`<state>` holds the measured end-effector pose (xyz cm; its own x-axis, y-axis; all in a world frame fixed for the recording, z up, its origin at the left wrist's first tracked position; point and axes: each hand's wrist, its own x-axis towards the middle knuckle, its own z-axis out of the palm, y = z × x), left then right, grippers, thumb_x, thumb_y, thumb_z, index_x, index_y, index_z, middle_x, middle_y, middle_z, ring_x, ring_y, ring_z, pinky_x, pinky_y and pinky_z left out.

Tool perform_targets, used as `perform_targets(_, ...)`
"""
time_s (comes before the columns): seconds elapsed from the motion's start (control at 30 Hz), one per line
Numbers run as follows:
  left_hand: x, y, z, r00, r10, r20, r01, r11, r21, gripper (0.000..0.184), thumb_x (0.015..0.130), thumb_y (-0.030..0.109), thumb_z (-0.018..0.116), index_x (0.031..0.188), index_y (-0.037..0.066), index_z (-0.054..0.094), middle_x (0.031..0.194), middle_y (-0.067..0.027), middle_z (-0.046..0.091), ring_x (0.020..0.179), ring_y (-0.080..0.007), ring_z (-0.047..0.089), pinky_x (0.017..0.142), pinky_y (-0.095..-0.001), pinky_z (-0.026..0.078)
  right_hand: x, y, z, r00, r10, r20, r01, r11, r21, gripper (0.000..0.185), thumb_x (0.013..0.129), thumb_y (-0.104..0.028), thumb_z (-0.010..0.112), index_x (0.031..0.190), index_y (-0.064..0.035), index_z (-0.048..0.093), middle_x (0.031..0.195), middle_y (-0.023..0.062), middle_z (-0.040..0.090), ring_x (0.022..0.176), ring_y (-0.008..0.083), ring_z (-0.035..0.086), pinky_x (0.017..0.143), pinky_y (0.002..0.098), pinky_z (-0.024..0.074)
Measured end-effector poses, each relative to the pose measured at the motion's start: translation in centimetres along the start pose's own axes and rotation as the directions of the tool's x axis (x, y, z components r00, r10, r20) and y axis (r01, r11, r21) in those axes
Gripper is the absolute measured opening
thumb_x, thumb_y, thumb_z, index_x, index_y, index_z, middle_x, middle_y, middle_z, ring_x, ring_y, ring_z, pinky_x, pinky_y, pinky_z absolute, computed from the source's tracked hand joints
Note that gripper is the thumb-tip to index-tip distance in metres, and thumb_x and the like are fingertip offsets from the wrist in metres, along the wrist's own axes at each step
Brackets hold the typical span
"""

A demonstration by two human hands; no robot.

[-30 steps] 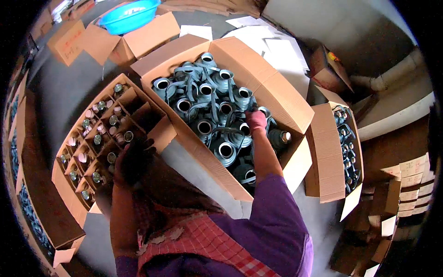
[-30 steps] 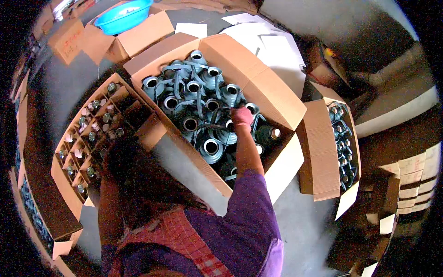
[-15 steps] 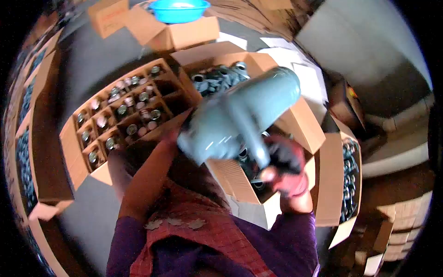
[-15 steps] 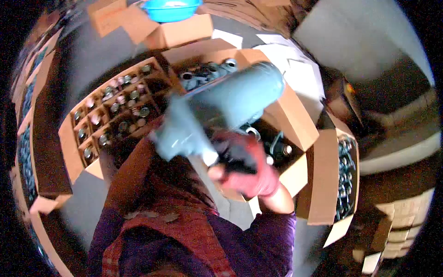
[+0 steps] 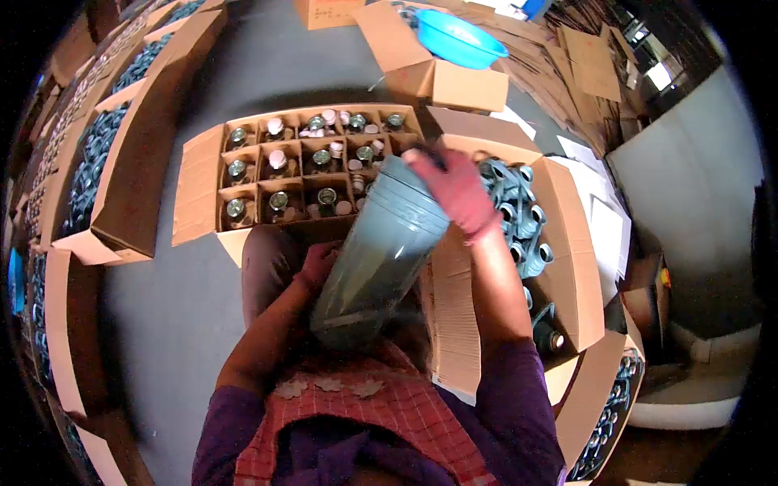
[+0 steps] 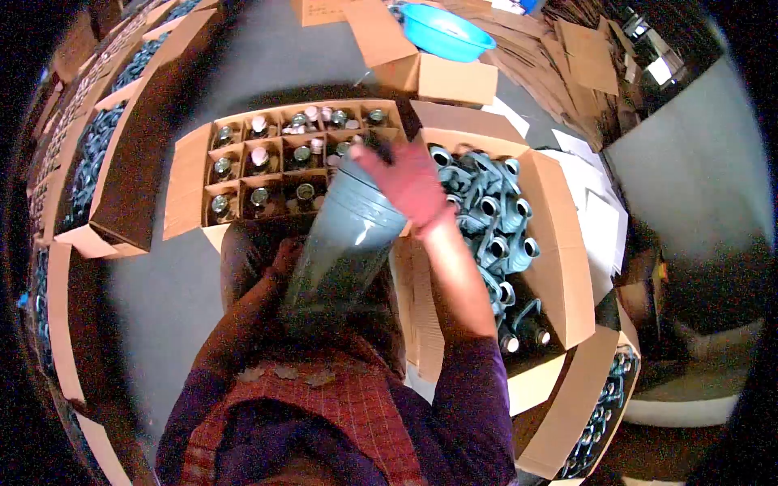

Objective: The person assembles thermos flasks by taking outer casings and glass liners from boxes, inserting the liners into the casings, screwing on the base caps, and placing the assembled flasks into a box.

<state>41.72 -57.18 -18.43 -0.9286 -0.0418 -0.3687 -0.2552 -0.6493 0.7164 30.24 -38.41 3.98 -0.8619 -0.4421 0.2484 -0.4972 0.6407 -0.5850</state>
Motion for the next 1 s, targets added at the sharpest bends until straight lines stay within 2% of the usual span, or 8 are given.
perform_targets(0.17, 2.3, 10.7, -0.7, 0.904, 0.310, 0.294, -0.366, 0.917, 0.159, 0.073, 0.091, 0.060, 0.024, 0.127, 0.001, 0.047, 0.121, -0.0119, 0.056, 0.110, -0.0226, 0.052, 0.100, -0.0362, 0.036, 0.4, -3.8, 8.3, 0.897, -0.443, -0.006, 0.441, 0.894, -0.075, 0.044, 0.084, -0.051, 0.051, 0.090, -0.0098, 0.067, 0.072, 0.0170, 0.061, 0.068, 0.0331, 0.061, 0.064, 0.0414, 0.0475)
perform_targets(0.37, 1.7, 17.0, 1.0, 0.746, 0.377, 0.548, -0.118, 0.886, -0.448, 0.096, 0.080, 0.077, 0.018, 0.133, -0.001, 0.038, 0.136, -0.0159, 0.040, 0.122, -0.0267, 0.041, 0.104, -0.0376, 0.031, 4.0, -5.8, 8.9, 0.768, -0.628, 0.129, 0.555, 0.752, 0.356, 0.050, 0.079, -0.050, 0.057, 0.109, -0.0102, 0.060, 0.104, 0.0130, 0.062, 0.097, 0.0336, 0.058, 0.083, 0.0434, 0.0458)
perform_targets(0.4, 0.5, 17.9, 0.0, 0.833, 0.450, 0.322, -0.474, 0.881, -0.005, 0.100, 0.079, 0.079, 0.012, 0.135, 0.000, 0.035, 0.139, -0.0180, 0.036, 0.127, -0.0281, 0.036, 0.107, -0.0388, 0.026, 5.0, -4.1, 9.4, 0.791, -0.606, 0.088, 0.504, 0.725, 0.469, 0.055, 0.079, -0.051, 0.055, 0.112, -0.0072, 0.058, 0.107, 0.0148, 0.061, 0.101, 0.0340, 0.056, 0.087, 0.0430, 0.0437)
perform_targets(0.47, -2.4, 20.0, 0.3, 0.538, 0.605, 0.587, -0.523, 0.786, -0.329, 0.102, 0.076, 0.081, 0.015, 0.139, 0.002, 0.026, 0.144, -0.0205, 0.026, 0.135, -0.0314, 0.023, 0.112, -0.0444, 0.012, 6.4, 0.8, 12.1, 0.835, -0.549, 0.020, 0.391, 0.619, 0.681, 0.065, 0.080, -0.054, 0.052, 0.118, -0.0013, 0.054, 0.114, 0.0185, 0.058, 0.109, 0.0348, 0.053, 0.094, 0.0423, 0.0397)
perform_targets(0.67, 2.4, 18.1, -3.5, 0.901, 0.428, -0.078, -0.409, 0.894, 0.180, 0.074, 0.091, 0.058, 0.024, 0.139, 0.001, 0.028, 0.139, -0.0129, 0.038, 0.125, -0.0232, 0.039, 0.107, -0.0356, 0.029, 5.8, -5.2, 9.2, 0.742, -0.629, -0.233, 0.646, 0.578, 0.498, 0.066, 0.078, -0.050, 0.056, 0.128, -0.0089, 0.046, 0.126, 0.0175, 0.050, 0.117, 0.0364, 0.047, 0.098, 0.0432, 0.0372)
perform_targets(0.77, 0.2, 20.1, 1.3, 0.664, 0.512, 0.545, -0.369, 0.858, -0.357, 0.064, 0.094, 0.050, 0.026, 0.139, 0.004, 0.029, 0.137, -0.0117, 0.040, 0.121, -0.0219, 0.043, 0.103, -0.0339, 0.035, 7.6, -6.7, 10.0, 0.655, -0.742, 0.142, 0.670, 0.657, 0.345, 0.072, 0.072, -0.062, 0.056, 0.124, -0.0121, 0.053, 0.127, 0.0173, 0.049, 0.118, 0.0395, 0.045, 0.101, 0.0450, 0.0328)
perform_targets(0.87, -3.8, 22.4, -2.2, 0.764, 0.581, 0.280, -0.638, 0.614, 0.465, 0.057, 0.094, 0.041, 0.034, 0.138, 0.005, 0.027, 0.138, -0.0156, 0.035, 0.123, -0.0292, 0.040, 0.103, -0.0392, 0.031, 9.3, 3.5, 15.1, 0.841, -0.519, 0.152, 0.472, 0.842, 0.263, 0.067, 0.070, -0.053, 0.065, 0.121, -0.0103, 0.055, 0.113, 0.0179, 0.057, 0.106, 0.0352, 0.054, 0.091, 0.0434, 0.0424)
perform_targets(1.0, -5.1, 22.0, -7.3, 0.635, 0.565, 0.528, -0.768, 0.540, 0.345, 0.051, 0.083, 0.043, 0.055, 0.117, 0.006, 0.052, 0.116, -0.0211, 0.053, 0.104, -0.0348, 0.053, 0.090, -0.0447, 0.041, 8.9, 9.2, 16.5, 0.974, 0.025, 0.227, -0.043, 0.996, 0.074, 0.040, 0.076, -0.037, 0.065, 0.103, -0.0078, 0.064, 0.085, 0.0157, 0.065, 0.084, 0.0329, 0.062, 0.075, 0.0412, 0.0499)
